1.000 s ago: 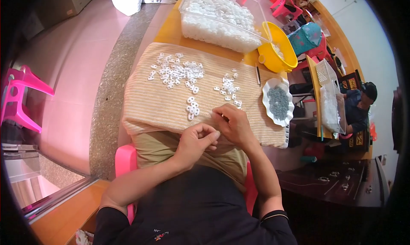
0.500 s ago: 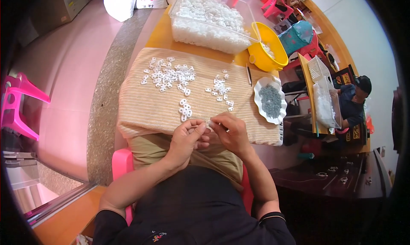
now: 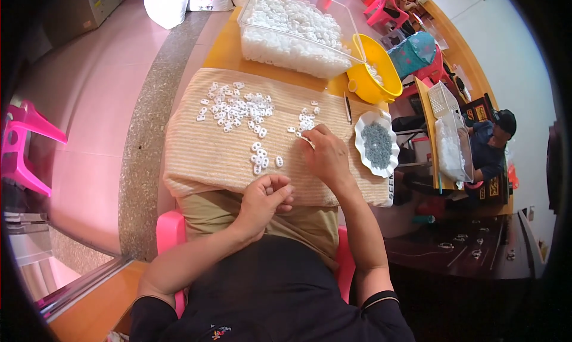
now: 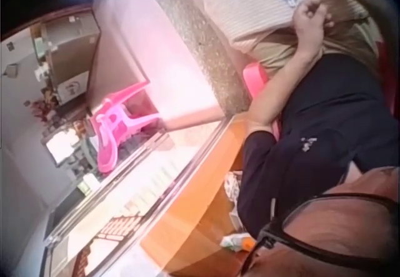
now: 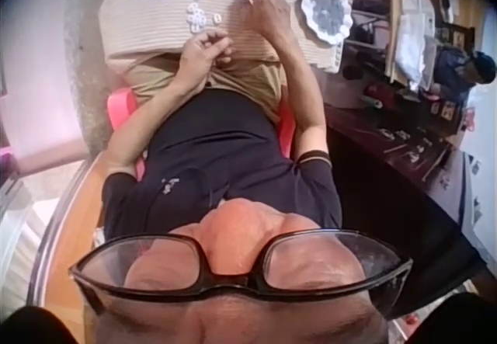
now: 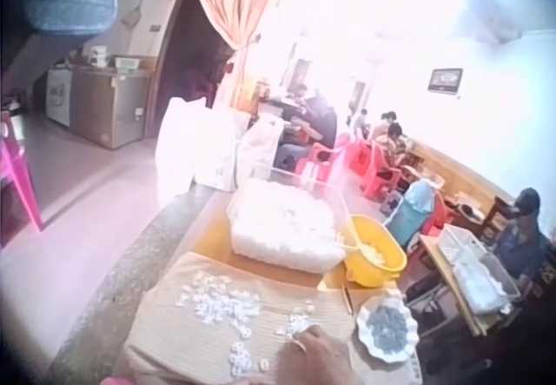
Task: Assembling small white plastic components by hand in a workshop environment.
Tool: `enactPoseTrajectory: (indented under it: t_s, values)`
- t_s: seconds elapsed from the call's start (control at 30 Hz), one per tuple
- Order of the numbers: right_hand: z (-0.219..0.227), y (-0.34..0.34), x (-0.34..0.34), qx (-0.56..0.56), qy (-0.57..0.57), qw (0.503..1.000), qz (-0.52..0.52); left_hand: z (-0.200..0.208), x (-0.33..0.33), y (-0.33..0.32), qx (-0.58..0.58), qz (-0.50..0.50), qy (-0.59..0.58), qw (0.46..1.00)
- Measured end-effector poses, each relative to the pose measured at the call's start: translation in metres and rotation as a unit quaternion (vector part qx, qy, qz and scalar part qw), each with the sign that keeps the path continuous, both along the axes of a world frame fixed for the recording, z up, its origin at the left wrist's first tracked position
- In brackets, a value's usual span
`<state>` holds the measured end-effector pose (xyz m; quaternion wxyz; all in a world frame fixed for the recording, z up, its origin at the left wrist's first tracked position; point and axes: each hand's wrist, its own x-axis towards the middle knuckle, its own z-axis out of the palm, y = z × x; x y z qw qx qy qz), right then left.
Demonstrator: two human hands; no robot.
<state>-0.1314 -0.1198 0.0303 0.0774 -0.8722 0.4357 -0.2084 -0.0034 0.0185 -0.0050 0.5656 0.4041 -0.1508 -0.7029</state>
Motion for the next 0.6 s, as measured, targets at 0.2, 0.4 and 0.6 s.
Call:
enactPoseTrajectory:
  t_s: [0.2, 0.4, 0.6]
  values:
    - [-0.004, -0.007, 0.006, 0.044, 0.051, 0.997, -0.041, 0.001, -0.001, -0.001, -0.006, -0.004, 0.000, 1.000]
    - [-0.007, -0.019, 0.006, 0.085, 0.054, 0.994, -0.033, 0.000, -0.001, 0.000, -0.004, -0.015, -0.002, 1.000]
    - [-0.014, -0.022, -0.004, 0.065, -0.022, 0.998, 0.003, 0.004, 0.000, -0.002, -0.003, -0.020, -0.001, 1.000]
